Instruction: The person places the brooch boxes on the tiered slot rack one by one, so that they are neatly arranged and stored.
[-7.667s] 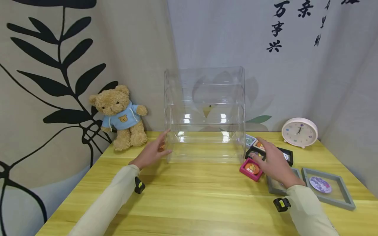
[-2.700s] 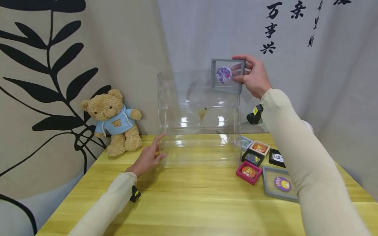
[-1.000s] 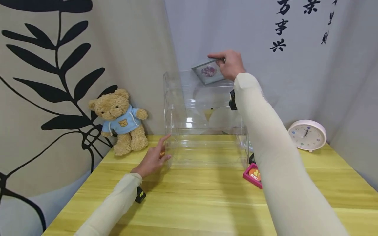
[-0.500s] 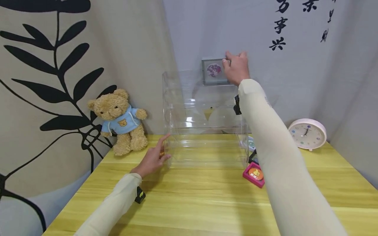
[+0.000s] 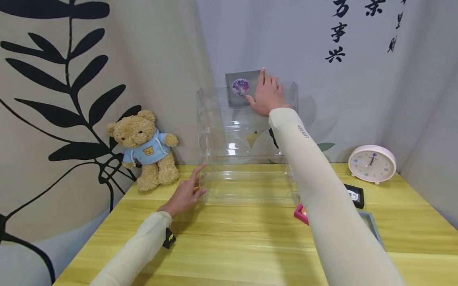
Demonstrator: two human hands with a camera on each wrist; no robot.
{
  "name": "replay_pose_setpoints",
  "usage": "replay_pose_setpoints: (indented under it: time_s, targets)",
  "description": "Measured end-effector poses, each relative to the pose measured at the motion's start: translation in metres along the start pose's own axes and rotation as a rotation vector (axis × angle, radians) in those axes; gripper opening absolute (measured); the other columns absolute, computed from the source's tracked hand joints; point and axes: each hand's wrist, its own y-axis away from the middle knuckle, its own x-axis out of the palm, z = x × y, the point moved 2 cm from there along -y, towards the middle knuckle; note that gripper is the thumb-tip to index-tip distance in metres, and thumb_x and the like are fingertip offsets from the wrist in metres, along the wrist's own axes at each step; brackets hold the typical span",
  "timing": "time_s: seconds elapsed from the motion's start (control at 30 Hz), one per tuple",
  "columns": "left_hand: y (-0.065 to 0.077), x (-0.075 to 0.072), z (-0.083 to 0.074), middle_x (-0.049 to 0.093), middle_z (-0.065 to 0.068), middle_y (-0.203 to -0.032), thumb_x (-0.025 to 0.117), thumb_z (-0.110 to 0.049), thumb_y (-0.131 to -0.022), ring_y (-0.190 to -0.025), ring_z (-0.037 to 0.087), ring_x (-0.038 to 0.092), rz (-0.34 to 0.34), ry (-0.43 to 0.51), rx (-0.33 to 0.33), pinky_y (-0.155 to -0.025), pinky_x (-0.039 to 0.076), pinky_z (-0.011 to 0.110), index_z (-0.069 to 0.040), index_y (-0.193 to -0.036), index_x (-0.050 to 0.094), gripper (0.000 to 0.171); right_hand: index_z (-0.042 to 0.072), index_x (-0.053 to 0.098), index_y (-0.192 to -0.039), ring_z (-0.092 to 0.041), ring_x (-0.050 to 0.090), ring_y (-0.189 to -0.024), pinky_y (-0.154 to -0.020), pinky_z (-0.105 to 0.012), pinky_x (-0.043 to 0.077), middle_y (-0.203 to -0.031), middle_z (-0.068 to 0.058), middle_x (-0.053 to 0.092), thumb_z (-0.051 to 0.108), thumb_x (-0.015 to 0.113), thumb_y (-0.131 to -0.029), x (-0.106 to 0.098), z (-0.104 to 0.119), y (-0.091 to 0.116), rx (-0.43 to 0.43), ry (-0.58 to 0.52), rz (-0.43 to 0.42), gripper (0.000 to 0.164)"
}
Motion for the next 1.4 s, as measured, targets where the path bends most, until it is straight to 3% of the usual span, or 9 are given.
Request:
replay_pose_setpoints:
  time_s: [0.2,0.33,0.57,0.9,1.17,1.4]
  targets:
    - [0.000,0.002,-0.002,0.071,0.020,-0.096,0.071,-0.011,-0.093,-0.086,0.030,0.068,-0.004,-0.005,0.025,-0.084,0.059,0.050,-0.031,-0.160,0.018,0.088,0.001,-0.017,-0.157,-0.045,0.001,-0.155,-0.126,-0.065,0.007,-0.168,-0.026,-0.003,0.051,0.042,-0.103,0.010,0.012,0.000,0.040,-0.124,0.027,0.094]
    - [-0.001,0.002,-0.002,0.072,0.020,-0.097,0.071,-0.012,-0.093,-0.083,0.029,0.068,-0.005,-0.001,0.011,-0.084,0.059,0.048,-0.032,-0.160,0.018,0.088,0.004,-0.011,-0.160,-0.046,0.003,-0.154,-0.125,-0.067,0.006,-0.169,-0.024,0.004,0.051,0.041,-0.104,0.017,0.019,0.002,0.002,-0.122,0.075,0.090]
    - [-0.001,0.001,0.000,0.073,0.022,-0.101,0.072,-0.014,-0.093,-0.097,0.033,0.070,-0.006,-0.011,0.007,-0.089,0.059,0.051,-0.032,-0.160,0.017,0.088,0.013,-0.007,-0.162,-0.045,0.006,-0.154,-0.124,-0.068,0.005,-0.169,-0.018,0.013,0.050,0.045,-0.103,0.031,0.035,0.005,-0.075,-0.097,0.126,0.087]
    - [0.000,0.000,-0.001,0.071,0.014,-0.095,0.073,-0.012,-0.092,-0.082,0.026,0.067,-0.015,-0.024,0.004,-0.089,0.058,0.050,-0.032,-0.160,0.017,0.090,0.021,-0.002,-0.163,-0.042,0.005,-0.155,-0.122,-0.071,0.003,-0.170,-0.013,0.014,0.049,0.048,-0.103,0.039,0.052,0.013,-0.121,-0.110,0.104,0.083]
    - [-0.001,0.000,-0.002,0.070,0.018,-0.096,0.072,-0.013,-0.093,-0.077,0.025,0.066,-0.021,-0.020,0.012,-0.083,0.059,0.047,-0.030,-0.161,0.018,0.089,0.017,0.010,-0.163,-0.044,0.009,-0.153,-0.123,-0.070,0.008,-0.167,-0.018,0.021,0.041,0.055,-0.102,0.027,0.040,0.049,-0.196,-0.156,0.021,0.080]
    - [-0.001,-0.002,-0.001,0.072,0.021,-0.101,0.071,-0.013,-0.094,-0.086,0.031,0.069,0.006,-0.010,0.005,-0.087,0.060,0.050,-0.032,-0.161,0.016,0.089,0.010,0.022,-0.161,-0.046,0.021,-0.148,-0.120,-0.068,0.020,-0.161,-0.024,0.031,0.033,0.056,-0.102,0.015,0.002,0.096,-0.208,-0.208,-0.022,0.072]
